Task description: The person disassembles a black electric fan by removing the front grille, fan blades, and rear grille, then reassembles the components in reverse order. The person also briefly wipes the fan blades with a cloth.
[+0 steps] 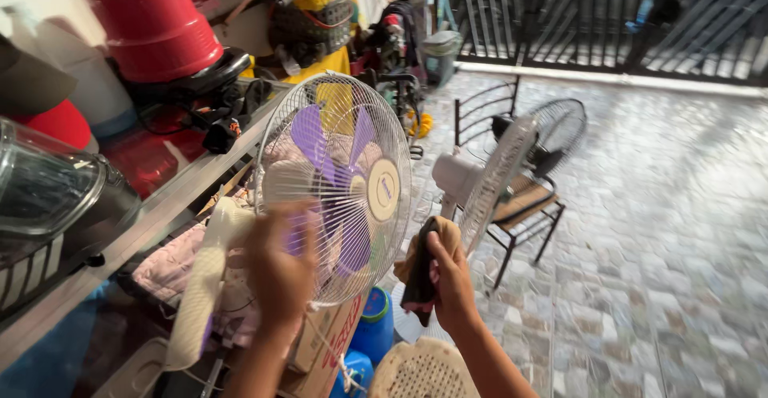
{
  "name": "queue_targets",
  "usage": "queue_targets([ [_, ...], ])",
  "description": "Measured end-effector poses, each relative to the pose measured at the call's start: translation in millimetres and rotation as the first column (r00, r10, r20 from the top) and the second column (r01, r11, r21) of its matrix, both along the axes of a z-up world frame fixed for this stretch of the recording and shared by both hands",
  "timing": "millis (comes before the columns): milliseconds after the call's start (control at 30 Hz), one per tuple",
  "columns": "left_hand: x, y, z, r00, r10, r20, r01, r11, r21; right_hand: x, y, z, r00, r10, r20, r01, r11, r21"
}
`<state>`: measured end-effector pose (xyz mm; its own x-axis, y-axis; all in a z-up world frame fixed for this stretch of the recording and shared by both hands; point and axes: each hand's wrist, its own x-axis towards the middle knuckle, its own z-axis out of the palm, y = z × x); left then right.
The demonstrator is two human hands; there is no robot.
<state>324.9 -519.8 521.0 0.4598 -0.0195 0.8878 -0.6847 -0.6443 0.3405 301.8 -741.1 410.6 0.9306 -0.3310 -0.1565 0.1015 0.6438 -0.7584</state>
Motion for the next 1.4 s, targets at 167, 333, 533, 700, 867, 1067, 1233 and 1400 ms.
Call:
queue_targets([
  [167,36,21,24,0.927,0.372,0.049,-0.374,0.927,0.027,74,-46,-3,0.984,0.176,0.040,-0.144,0.897,-0.417],
  [333,51,11,20,0.914,0.379,-0.146,-0.393,0.916,-0.078,159,-37,5,0.970,0.204,0.132,-0.068,0.749,-0.660],
  [533,57,8,18,0.877,0.442,-0.189,-0.466,0.878,-0.107,97,-2,-3,0.884,0.259,0.390,0.190,0.562,-0.805],
  [700,57,11,16,0.856,0.467,-0.221,-0.494,0.865,-0.088,135,-33,17,0.974,0.171,0.147,0.013,0.610,-0.792],
  [867,57,14,20,0.871,0.439,-0.219,-0.465,0.882,-0.080,129,-5,17,0.954,0.256,0.155,0.060,0.344,-0.937],
  [1067,60,21,19,0.881,0.385,-0.274,-0.425,0.899,-0.104,103,-24,3,0.958,0.240,0.155,-0.031,0.627,-0.778],
  [1233,64,25,17,0.891,0.355,-0.282,-0.407,0.901,-0.152,158,-12,45,0.976,0.103,0.193,0.095,0.597,-0.797],
  [1400,65,26,16,0.909,0.321,-0.266,-0.373,0.912,-0.173,105,29,26,0.707,0.475,0.524,0.363,0.393,-0.845],
])
